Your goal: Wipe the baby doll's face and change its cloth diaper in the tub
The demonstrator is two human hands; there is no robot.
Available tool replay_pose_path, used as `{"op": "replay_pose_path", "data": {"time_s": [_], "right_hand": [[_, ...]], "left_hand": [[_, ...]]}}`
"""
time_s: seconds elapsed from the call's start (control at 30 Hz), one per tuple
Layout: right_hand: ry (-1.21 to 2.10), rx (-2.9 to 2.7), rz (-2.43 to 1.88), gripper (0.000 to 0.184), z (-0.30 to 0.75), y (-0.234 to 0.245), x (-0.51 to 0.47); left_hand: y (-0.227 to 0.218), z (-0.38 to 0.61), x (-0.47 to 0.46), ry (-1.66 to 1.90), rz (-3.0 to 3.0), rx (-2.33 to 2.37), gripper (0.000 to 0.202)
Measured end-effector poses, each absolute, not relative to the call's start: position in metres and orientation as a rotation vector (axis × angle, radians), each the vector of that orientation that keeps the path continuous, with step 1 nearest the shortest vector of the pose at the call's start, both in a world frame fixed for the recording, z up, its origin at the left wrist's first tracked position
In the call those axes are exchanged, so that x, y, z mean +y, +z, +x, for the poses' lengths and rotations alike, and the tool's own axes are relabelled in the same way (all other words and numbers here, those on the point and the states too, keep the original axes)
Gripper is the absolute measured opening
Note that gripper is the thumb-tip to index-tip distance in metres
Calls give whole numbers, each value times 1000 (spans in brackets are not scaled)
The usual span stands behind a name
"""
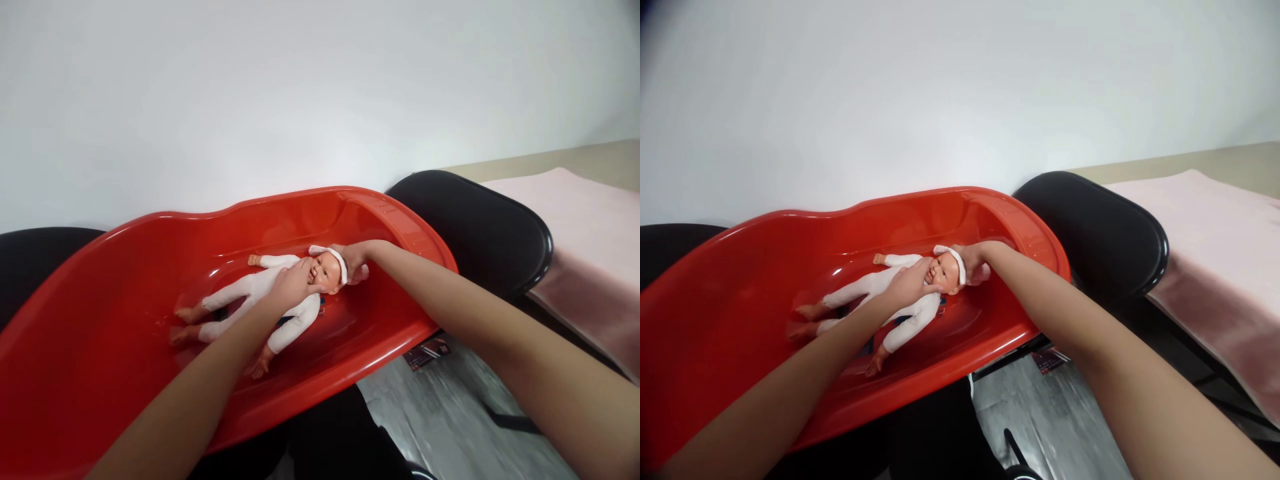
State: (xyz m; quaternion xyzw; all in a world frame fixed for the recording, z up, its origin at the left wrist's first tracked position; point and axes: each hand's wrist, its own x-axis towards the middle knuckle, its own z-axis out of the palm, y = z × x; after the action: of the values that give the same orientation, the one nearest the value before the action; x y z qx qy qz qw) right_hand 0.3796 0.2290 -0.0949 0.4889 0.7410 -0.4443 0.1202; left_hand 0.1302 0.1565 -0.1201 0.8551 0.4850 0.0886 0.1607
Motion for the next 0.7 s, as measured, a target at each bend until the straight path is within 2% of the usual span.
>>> {"op": "replay_pose_path", "data": {"time_s": [0.1,0.27,0.37,0.47,0.6,0.7], "right_hand": [[-1344,2322,1289,111,373,-88,225],[-1523,2427,1107,86,377,-81,230],[-1583,2407,1087,78,383,-78,233],[-1645,2380,1060,83,383,-74,231],[-1635,2252,1106,103,380,-68,225],[-1561,2280,1166,96,381,-66,224]], "left_hand": [[-118,130,156,283,2419,1353,61],[-113,130,152,283,2384,1362,63],[-111,130,151,282,2396,1367,68],[-111,131,151,278,2412,1365,67],[-113,130,152,268,2438,1366,67],[-115,129,153,269,2448,1365,67]]}}
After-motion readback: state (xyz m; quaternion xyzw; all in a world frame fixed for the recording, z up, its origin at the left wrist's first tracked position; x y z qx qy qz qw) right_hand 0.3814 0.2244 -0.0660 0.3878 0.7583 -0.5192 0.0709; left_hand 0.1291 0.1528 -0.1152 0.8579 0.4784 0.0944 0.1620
